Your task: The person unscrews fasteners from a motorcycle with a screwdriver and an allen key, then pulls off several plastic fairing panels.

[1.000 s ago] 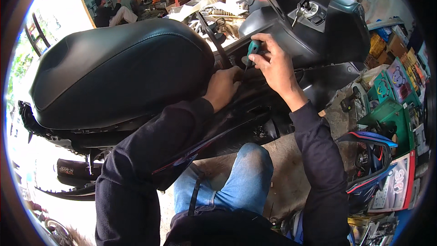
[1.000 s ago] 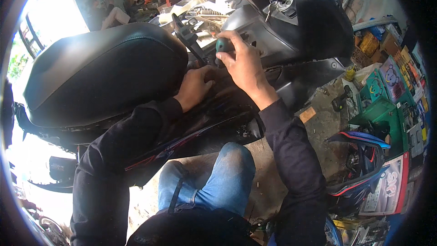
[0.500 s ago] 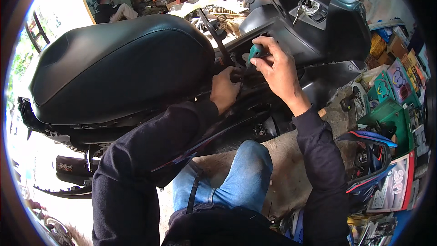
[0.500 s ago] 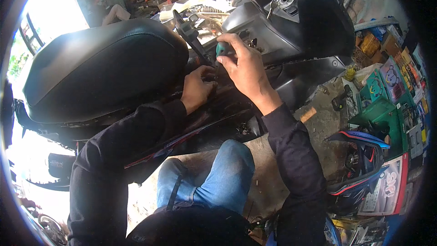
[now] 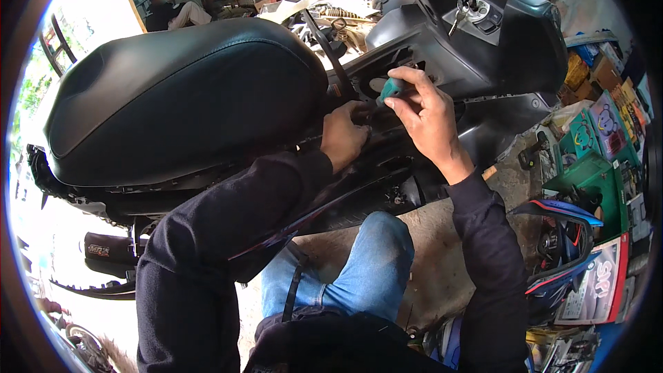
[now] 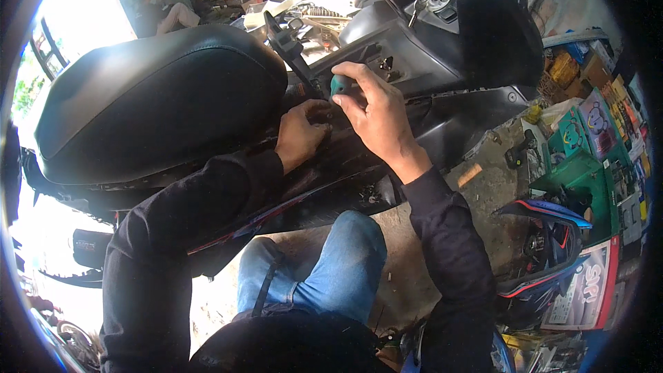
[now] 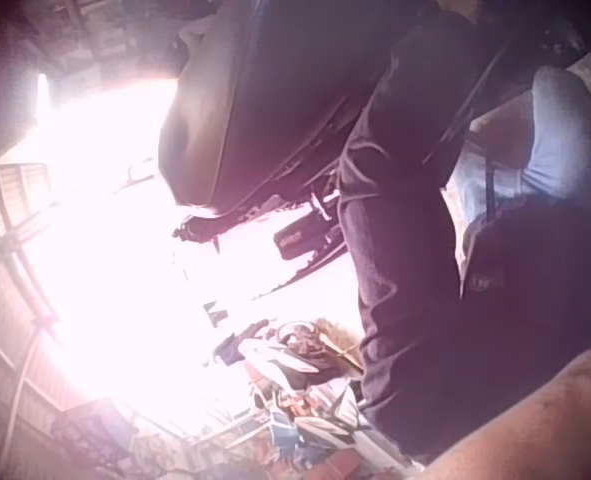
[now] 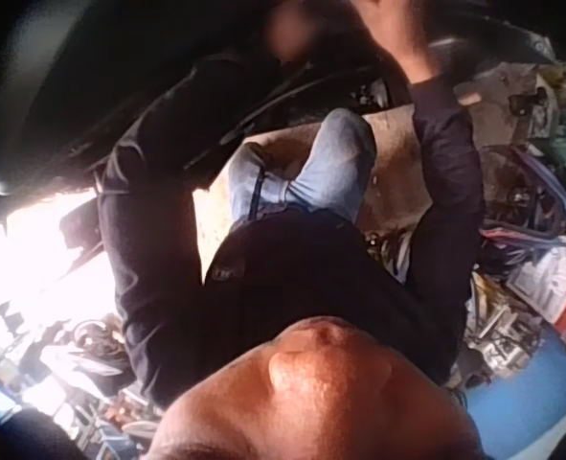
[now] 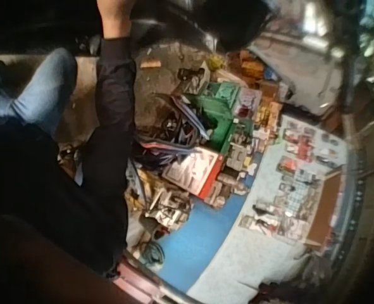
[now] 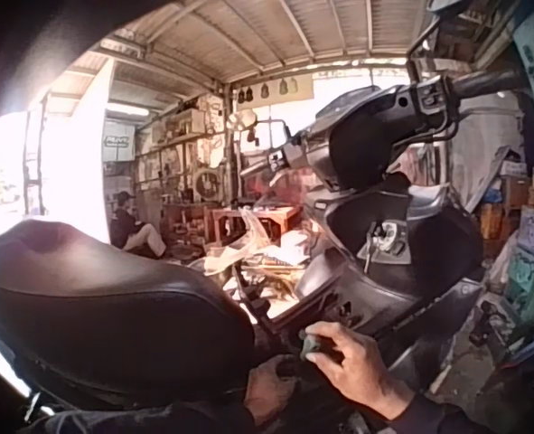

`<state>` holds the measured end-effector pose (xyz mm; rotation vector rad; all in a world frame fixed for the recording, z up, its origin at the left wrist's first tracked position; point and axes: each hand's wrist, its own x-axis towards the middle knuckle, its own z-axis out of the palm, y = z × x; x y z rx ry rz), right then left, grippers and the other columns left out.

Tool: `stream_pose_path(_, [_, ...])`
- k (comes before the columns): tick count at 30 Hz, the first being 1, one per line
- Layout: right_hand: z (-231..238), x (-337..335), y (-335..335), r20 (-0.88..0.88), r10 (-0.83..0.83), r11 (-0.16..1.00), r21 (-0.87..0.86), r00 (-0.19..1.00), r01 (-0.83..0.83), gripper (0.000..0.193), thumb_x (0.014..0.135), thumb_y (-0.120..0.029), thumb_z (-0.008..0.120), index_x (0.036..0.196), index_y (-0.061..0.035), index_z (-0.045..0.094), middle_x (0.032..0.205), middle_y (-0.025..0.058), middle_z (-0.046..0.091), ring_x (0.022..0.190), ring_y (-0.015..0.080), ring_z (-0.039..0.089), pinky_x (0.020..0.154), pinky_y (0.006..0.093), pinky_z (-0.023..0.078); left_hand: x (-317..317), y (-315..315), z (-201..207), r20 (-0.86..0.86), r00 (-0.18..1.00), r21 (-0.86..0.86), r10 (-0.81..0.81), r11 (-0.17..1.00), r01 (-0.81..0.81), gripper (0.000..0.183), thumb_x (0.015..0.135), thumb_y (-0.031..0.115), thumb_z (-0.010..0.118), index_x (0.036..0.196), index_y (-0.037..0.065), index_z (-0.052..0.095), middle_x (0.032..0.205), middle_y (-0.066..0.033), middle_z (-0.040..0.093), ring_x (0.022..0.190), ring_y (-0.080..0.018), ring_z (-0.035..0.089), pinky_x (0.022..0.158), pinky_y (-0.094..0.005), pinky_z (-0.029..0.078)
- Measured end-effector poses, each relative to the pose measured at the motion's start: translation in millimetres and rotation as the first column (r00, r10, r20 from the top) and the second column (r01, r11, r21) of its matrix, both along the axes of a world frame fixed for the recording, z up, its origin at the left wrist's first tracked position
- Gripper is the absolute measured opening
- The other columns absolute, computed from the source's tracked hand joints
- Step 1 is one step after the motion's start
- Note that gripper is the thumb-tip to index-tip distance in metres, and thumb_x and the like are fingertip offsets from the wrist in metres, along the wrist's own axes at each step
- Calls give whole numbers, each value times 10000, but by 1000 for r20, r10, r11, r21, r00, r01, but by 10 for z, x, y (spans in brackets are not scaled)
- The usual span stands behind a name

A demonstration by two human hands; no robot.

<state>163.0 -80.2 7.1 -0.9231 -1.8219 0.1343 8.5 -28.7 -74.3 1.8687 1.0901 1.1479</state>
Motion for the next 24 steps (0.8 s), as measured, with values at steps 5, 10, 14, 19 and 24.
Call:
stream_pose_path(5, [-56, 56, -27, 2, 9, 1000, -2, 1000, -9, 364, 789, 21, 685, 1122, -56, 561, 991, 97, 647, 838, 216, 657, 718, 311, 528, 20, 25, -19, -9, 1000, -26, -8, 1000, 8, 428, 738, 5, 658, 1157, -40, 581, 1098, -171, 664, 1002, -228, 653, 846, -306, 515])
stream_pose_path(10, [-88, 50, -52, -5, 17, 1000, 14, 1000, -17, 354, 799, 7, 684, 1126, -52, 562, 1027, 103, 648, 865, 219, 661, 720, 307, 534, -4, 5, 3, -32, 999, -15, 15, 1000, -16, 432, 734, 7, 654, 1157, -39, 582, 1096, -173, 664, 1011, -234, 652, 851, -315, 514])
stream_pose_path(14, [-166, 98, -66, -2, 18, 999, 31, 1000, -18, 350, 802, 7, 681, 1127, -51, 565, 1054, 115, 647, 895, 223, 662, 741, 310, 540, 29, -11, -9, -24, 1000, -38, -4, 999, 3, 439, 727, 6, 652, 1158, -41, 581, 1092, -172, 666, 1013, -238, 651, 852, -318, 511])
stream_pose_path(19, [-225, 117, -95, -4, 26, 994, 103, 1000, -26, 352, 799, 14, 681, 1126, -50, 565, 1073, 117, 644, 913, 228, 662, 764, 311, 545, 21, -38, 27, -44, 999, -20, 17, 1000, -17, 446, 728, 6, 647, 1167, -42, 575, 1104, -180, 659, 1026, -248, 647, 867, -319, 504])
stream_pose_path(24, [-240, 110, -99, -7, 14, 995, 98, 1000, -14, 342, 803, 17, 678, 1118, -47, 563, 1059, 114, 646, 912, 222, 662, 740, 305, 551, 25, -26, -5, -40, 999, -12, 18, 1000, -19, 455, 726, 4, 648, 1172, -42, 570, 1115, -183, 654, 1057, -264, 635, 884, -330, 501])
